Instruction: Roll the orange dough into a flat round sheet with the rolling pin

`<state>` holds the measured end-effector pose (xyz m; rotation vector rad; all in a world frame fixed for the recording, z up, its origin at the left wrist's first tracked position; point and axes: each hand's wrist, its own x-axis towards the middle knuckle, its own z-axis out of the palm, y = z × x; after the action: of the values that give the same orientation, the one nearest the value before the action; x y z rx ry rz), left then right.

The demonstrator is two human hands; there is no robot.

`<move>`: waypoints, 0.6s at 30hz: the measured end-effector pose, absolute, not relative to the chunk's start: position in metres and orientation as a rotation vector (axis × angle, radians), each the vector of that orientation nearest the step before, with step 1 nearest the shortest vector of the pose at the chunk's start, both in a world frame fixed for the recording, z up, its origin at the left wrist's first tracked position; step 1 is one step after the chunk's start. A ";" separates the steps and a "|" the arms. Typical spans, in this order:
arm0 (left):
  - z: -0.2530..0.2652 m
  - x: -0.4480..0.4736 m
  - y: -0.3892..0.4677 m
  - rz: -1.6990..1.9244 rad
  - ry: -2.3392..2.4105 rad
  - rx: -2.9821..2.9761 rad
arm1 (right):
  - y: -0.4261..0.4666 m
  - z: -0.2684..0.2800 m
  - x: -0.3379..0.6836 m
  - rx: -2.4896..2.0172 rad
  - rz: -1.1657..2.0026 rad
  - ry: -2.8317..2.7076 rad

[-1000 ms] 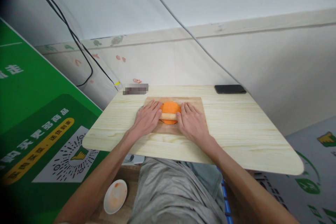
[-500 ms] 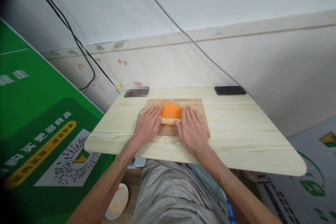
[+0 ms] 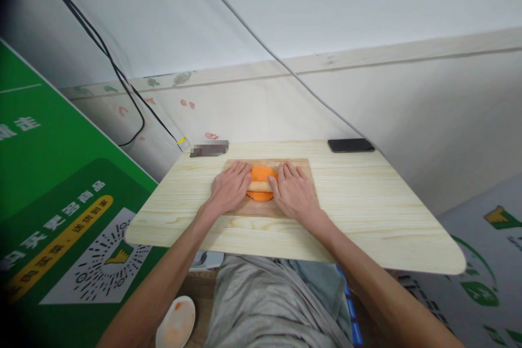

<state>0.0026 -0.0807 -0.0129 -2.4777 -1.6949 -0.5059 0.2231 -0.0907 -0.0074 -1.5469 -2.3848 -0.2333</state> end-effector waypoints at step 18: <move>-0.022 0.002 -0.099 -0.671 -1.633 -2.414 | -0.101 -0.019 0.226 -1.447 -0.249 -2.351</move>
<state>0.0017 -0.0988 -0.0222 -2.4145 -1.6331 -0.6710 0.2260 -0.1005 -0.0188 -1.4467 -2.3509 -0.2486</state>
